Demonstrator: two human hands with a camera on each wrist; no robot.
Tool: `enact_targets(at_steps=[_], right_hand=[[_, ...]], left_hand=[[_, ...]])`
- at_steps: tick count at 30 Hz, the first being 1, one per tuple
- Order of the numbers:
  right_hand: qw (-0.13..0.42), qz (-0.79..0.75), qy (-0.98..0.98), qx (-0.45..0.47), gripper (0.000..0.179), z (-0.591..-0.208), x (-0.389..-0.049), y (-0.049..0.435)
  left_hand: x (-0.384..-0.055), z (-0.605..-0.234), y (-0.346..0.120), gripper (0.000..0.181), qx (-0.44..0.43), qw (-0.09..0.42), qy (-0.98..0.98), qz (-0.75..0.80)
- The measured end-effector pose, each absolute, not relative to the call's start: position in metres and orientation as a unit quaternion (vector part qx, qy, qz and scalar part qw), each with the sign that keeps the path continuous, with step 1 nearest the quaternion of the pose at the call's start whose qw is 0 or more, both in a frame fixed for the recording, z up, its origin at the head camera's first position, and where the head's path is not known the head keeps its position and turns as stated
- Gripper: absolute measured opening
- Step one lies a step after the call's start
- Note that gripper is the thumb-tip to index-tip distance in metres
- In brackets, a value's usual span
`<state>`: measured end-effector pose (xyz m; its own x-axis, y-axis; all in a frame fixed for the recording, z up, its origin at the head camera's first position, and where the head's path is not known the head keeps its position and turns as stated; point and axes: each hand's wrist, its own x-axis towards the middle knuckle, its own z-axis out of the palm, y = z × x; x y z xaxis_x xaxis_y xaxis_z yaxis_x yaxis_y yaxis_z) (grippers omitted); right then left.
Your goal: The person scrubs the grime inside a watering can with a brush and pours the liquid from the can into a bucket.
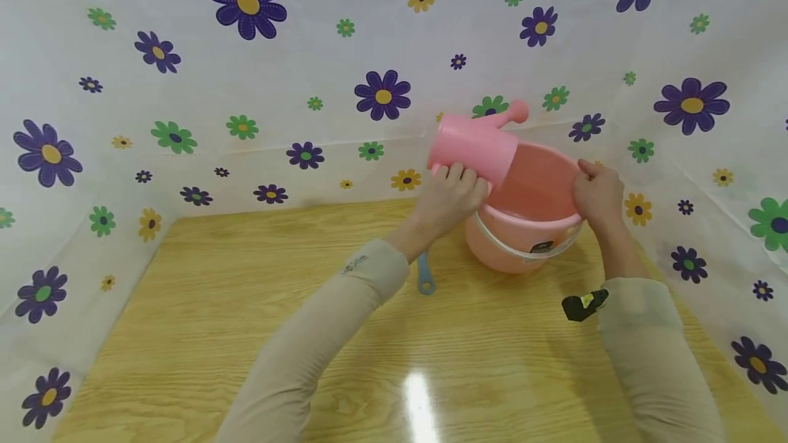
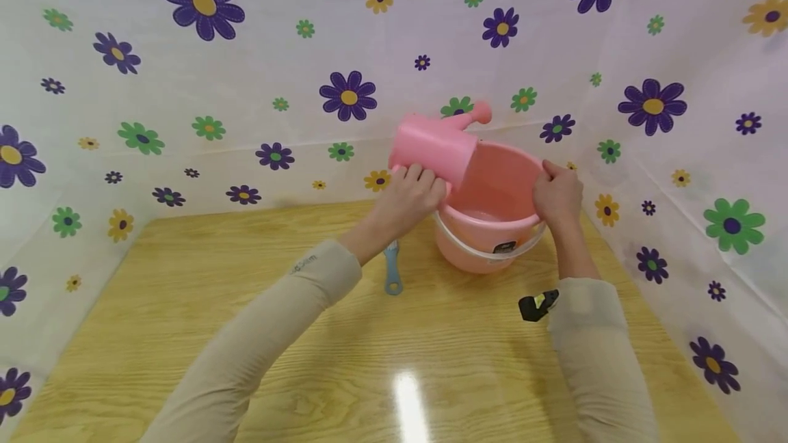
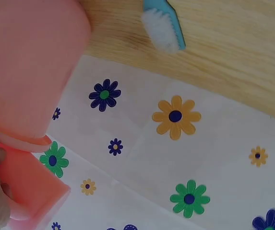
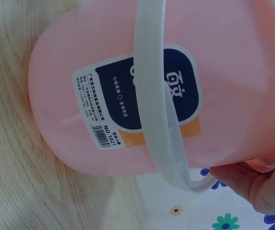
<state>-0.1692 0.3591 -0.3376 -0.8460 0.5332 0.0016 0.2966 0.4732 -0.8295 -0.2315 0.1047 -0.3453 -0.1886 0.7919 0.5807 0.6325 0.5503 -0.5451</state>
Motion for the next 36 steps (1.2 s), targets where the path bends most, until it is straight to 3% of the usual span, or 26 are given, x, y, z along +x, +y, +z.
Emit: enact_targets(at_steps=[6, 14, 23, 36], right_hand=[[0.128, 0.455, -0.846, -0.247, 0.052, -0.335, -0.169, 0.360], [0.120, 0.457, -0.846, -0.245, 0.052, -0.334, -0.169, 0.361], [0.117, 0.455, -0.848, -0.244, 0.052, -0.333, -0.169, 0.360], [0.110, 0.467, -0.843, -0.244, 0.052, -0.338, -0.169, 0.360]], left_hand=[[-0.226, -0.344, 0.099, 0.015, -0.430, 0.397, -0.810, 0.031], [-0.229, -0.354, 0.094, 0.023, -0.362, 0.451, -0.815, -0.038], [-0.226, -0.357, 0.087, 0.015, -0.343, 0.399, -0.847, -0.077], [-0.226, -0.364, 0.082, 0.017, -0.302, 0.415, -0.856, -0.059]])
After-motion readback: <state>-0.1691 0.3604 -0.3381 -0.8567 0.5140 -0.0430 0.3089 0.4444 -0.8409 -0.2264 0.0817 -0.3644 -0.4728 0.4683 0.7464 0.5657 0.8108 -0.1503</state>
